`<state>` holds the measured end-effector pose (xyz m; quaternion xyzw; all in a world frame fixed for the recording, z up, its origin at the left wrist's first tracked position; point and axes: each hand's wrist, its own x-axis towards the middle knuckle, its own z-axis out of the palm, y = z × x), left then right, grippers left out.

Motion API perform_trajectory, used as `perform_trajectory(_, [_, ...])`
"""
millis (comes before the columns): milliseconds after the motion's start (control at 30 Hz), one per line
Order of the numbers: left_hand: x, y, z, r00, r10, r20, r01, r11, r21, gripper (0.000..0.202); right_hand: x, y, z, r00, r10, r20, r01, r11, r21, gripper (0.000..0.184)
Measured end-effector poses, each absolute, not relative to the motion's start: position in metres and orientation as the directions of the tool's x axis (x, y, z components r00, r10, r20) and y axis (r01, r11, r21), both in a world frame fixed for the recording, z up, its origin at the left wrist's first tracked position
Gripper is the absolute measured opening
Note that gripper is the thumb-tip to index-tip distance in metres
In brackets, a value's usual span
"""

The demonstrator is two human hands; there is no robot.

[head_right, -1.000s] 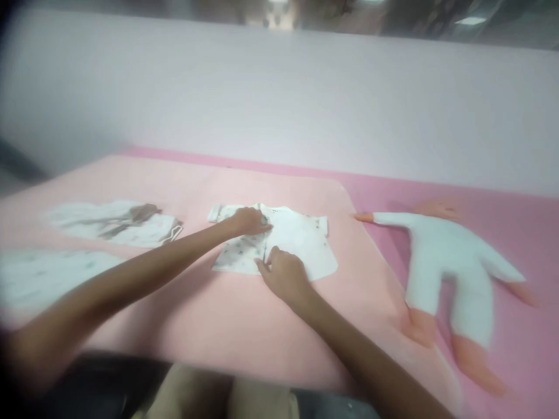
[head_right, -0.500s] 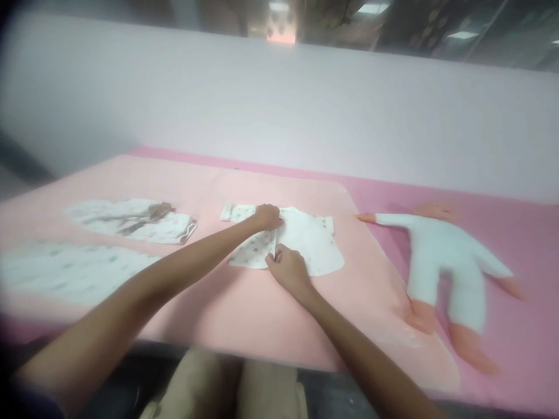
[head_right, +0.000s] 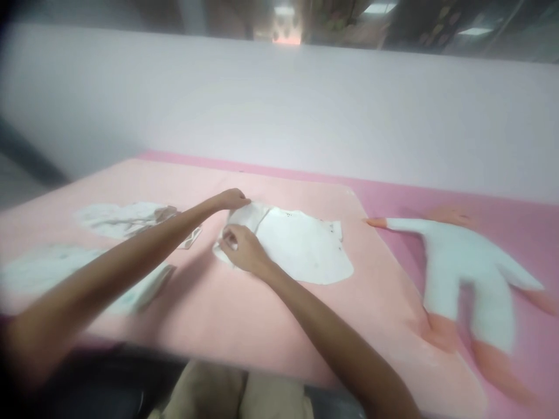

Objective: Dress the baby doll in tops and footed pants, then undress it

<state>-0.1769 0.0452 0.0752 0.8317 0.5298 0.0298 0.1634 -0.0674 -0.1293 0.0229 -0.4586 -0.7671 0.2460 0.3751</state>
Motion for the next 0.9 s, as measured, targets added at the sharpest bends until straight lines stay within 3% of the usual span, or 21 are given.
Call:
perform_trajectory(100, [-0.194,0.044,0.056,0.414,0.908,0.062,0.887,-0.418,0.195,0.034,-0.062,-0.131,0.014,-0.472,0.809,0.351,0.499,0.573,-0.650,0.030])
perform_trajectory(200, [-0.207,0.031,0.025,0.575,0.783,0.237,0.786,-0.609,0.105,0.049,-0.047,-0.147,0.005,-0.623,0.742,0.247,0.545,0.639,-0.543,0.047])
perform_trajectory(300, [-0.212,0.015,-0.003,0.724,0.667,0.174,0.661,-0.744,0.099,0.063,-0.038,-0.161,0.001,-0.696,0.702,0.147,0.572,0.667,-0.478,0.057])
perform_trajectory(567, [-0.183,0.007,-0.008,0.733,0.670,0.117,0.664,-0.742,0.092,0.070,-0.041,-0.171,0.007,-0.665,0.727,0.172,0.602,0.658,-0.452,0.059])
perform_trajectory(733, [-0.175,0.002,-0.017,0.737,0.672,0.075,0.668,-0.740,0.077,0.073,0.017,-0.208,0.043,-0.479,0.829,0.289,0.732,0.559,-0.390,0.055])
perform_trajectory(833, [-0.173,0.002,-0.014,0.726,0.680,0.104,0.674,-0.733,0.093,0.077,0.103,-0.240,0.076,-0.129,0.884,0.450,0.872,0.317,-0.373,0.044])
perform_trajectory(900, [-0.161,0.003,-0.007,0.702,0.699,0.136,0.685,-0.715,0.138,0.078,0.178,-0.258,0.094,0.133,0.833,0.537,0.930,0.082,-0.358,0.036])
